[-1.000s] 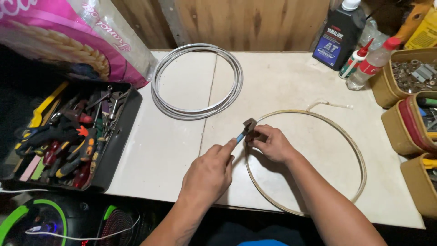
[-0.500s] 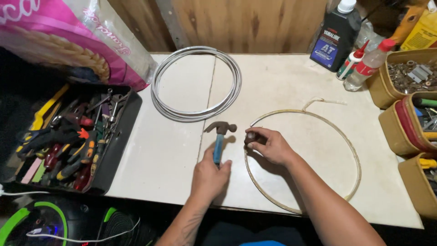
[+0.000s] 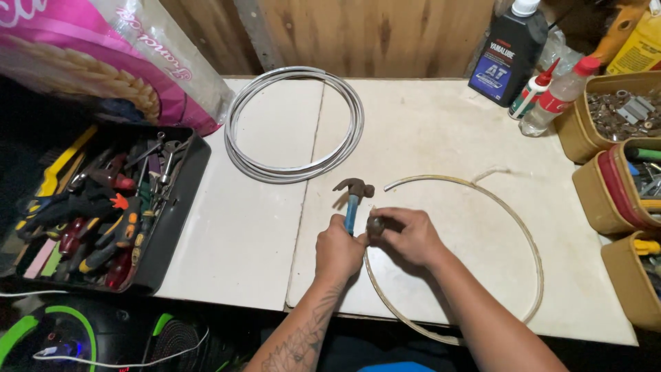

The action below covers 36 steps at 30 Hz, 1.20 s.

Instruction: The person uses a hammer to repeatedly strike a small metal object placed on a circular metal ring. The person holds the ring steady with one hand while hammering with the other, occasionally repositioning the ring on the workbench.

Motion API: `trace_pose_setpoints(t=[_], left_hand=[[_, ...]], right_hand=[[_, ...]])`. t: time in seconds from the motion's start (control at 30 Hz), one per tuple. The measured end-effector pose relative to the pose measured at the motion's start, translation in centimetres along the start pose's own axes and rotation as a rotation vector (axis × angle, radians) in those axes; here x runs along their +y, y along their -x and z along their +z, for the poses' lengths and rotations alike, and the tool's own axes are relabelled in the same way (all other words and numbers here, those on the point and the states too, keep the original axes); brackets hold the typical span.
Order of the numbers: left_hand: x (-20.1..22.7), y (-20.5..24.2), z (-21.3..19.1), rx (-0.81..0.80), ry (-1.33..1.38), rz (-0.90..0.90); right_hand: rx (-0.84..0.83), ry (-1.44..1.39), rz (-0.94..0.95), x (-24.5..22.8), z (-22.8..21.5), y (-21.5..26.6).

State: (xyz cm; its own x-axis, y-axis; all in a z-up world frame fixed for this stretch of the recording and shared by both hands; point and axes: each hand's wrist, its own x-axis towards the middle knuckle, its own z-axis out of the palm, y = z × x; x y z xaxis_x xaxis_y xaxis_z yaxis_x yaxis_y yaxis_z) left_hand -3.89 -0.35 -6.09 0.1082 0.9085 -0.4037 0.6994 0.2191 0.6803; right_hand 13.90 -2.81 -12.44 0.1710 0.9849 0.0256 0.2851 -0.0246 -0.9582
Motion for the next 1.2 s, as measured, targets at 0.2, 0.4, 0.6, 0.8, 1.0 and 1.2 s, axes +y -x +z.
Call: trace_pose_setpoints(t=[0.2,0.4,0.6,0.8,1.0,1.2], left_hand=[[1.2,1.0,-0.7,-0.025,0.016,-0.025],[0.3,0.0,-0.3,-0.033,0.040,-0.007],[0.1,0.1,-0.4,-0.032,0.058,0.002],[-0.1,-0.1,-0.3,-0.030,0.065,0.013],[0.0,-0.1,-0.4,-0.030,0.057,0.023],[-0.2,0.0,-0.3,-0.028,0.051,0.029]], right_hand=[[0.142,-0.461,0.089,1.4,0.2,-0.5],[0.108,-0.593,0.089,4.6,-0.9,-1.4],[0.018,-0.470,0.067,3.2,-0.5,-0.8],[-0.017,-0.445,0.047,2.6,-0.3,-0.6],[-0.035,-0.410,0.027,1.9,-0.3,-0.4],[-0.051,-0.364,0.007,2.2,-0.5,-1.1]])
